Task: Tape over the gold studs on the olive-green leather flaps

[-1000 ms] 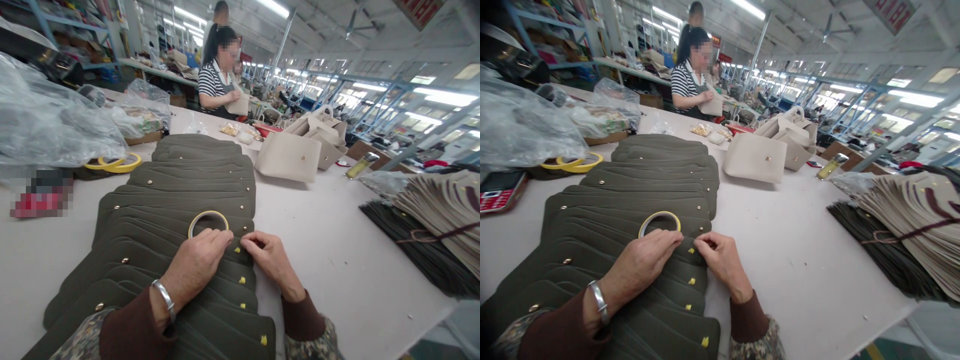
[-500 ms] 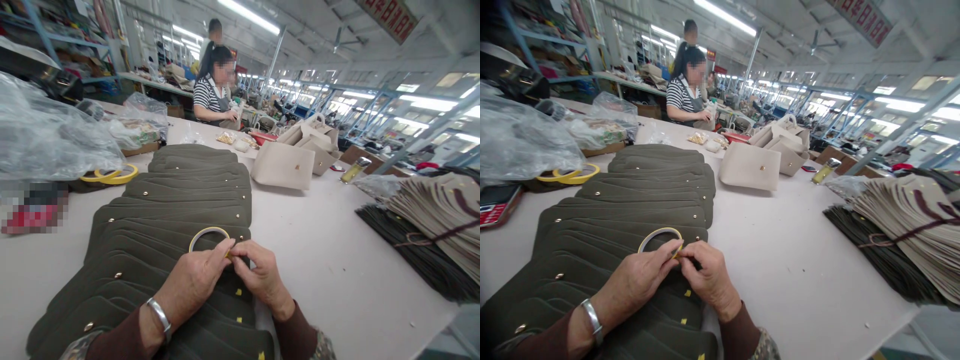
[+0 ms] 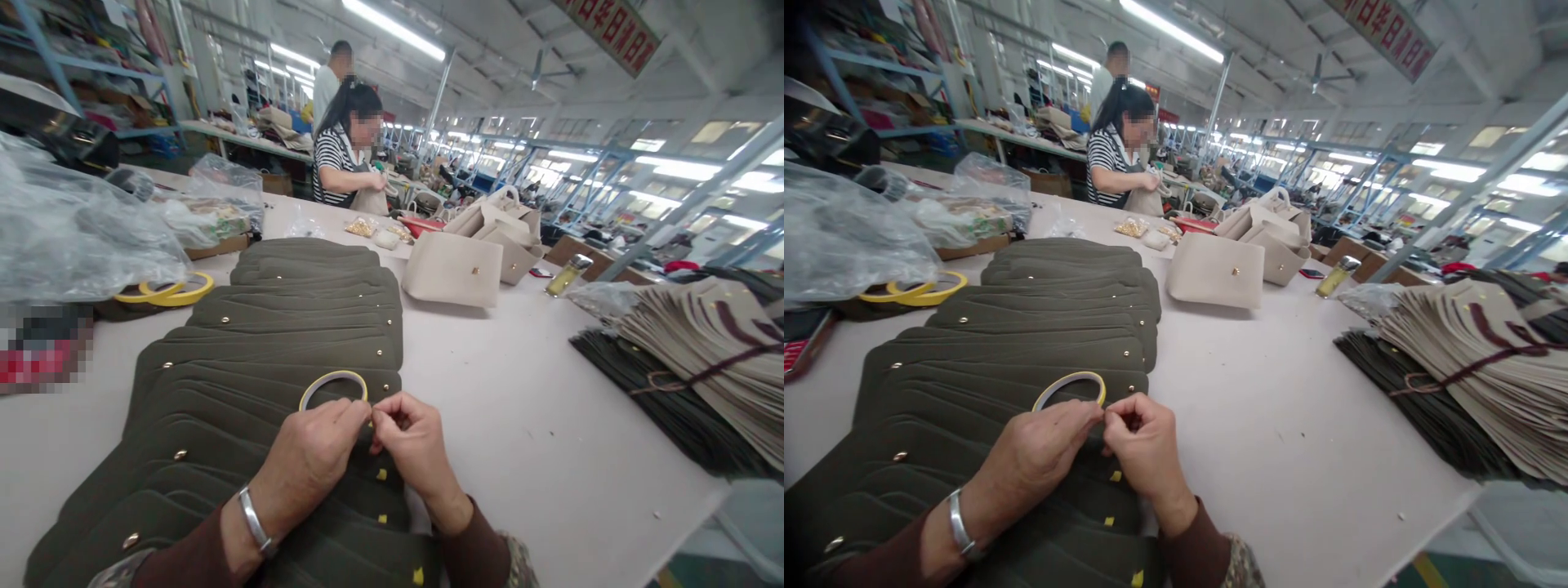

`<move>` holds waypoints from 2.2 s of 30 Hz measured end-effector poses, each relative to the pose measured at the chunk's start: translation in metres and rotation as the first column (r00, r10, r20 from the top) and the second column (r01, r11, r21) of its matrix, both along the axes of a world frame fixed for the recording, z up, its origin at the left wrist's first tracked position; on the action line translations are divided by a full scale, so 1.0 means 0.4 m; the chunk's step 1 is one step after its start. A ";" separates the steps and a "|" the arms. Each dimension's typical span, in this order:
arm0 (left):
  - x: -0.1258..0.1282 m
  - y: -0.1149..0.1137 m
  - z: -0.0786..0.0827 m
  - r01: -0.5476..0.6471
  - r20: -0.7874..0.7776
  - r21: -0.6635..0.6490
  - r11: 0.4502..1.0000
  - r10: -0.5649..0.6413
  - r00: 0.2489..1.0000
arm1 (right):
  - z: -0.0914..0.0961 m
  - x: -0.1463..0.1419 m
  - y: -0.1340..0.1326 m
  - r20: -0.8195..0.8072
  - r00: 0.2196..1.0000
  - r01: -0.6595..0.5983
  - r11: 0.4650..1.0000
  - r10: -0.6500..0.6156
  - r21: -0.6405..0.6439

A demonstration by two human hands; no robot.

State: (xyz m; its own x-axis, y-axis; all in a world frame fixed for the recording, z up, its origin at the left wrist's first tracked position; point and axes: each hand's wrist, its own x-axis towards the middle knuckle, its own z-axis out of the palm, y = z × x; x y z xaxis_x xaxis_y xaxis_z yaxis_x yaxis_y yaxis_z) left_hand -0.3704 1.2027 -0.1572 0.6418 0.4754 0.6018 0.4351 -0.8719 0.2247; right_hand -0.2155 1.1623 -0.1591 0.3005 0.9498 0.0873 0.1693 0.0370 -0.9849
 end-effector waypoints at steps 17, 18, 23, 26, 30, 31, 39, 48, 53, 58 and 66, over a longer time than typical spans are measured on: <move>-0.009 0.028 0.023 -0.106 -0.368 -0.087 0.990 0.067 0.927 | -0.047 0.102 0.039 -0.080 0.996 0.008 0.982 -0.024 -0.189; -0.011 0.025 0.019 -0.081 -0.375 -0.117 0.990 0.031 0.926 | -0.045 0.105 0.036 -0.072 0.997 -0.006 0.979 -0.009 -0.204; -0.022 0.015 0.015 -0.085 -0.352 -0.155 0.984 0.025 0.936 | -0.041 0.117 0.019 -0.052 0.997 -0.077 0.944 0.064 -0.319; -0.021 0.005 0.019 -0.097 -0.370 -0.149 0.984 0.035 0.928 | -0.042 0.112 0.013 -0.037 0.996 -0.085 0.951 0.077 -0.296; -0.012 -0.004 -0.010 -0.095 -0.366 -0.114 0.989 0.048 0.929 | -0.038 0.095 0.005 0.067 0.991 -0.101 0.972 0.117 -0.211; -0.008 -0.002 -0.023 -0.094 -0.354 -0.094 0.991 0.055 0.934 | -0.037 0.091 0.005 0.092 0.988 -0.101 0.974 0.122 -0.203; 0.003 0.010 -0.036 -0.106 -0.288 -0.131 0.986 0.065 0.955 | -0.031 0.078 0.002 0.184 0.972 -0.112 0.976 0.148 -0.189; -0.017 0.011 0.023 -0.009 -0.297 -0.346 0.938 -0.100 0.949 | -0.035 0.110 0.002 0.096 0.972 -0.192 0.958 0.216 -0.212; -0.013 0.010 0.014 -0.020 -0.286 -0.334 0.942 -0.081 0.955 | -0.045 0.096 0.001 0.213 0.953 -0.170 0.962 0.216 -0.214; -0.005 0.013 0.005 -0.125 -0.275 -0.259 0.958 0.051 0.960 | -0.050 0.090 0.007 0.293 0.941 -0.120 0.975 0.172 -0.187; -0.001 0.006 0.012 -0.209 -0.416 -0.206 0.956 0.108 0.903 | -0.028 0.101 0.011 0.297 0.951 -0.058 0.992 0.089 -0.111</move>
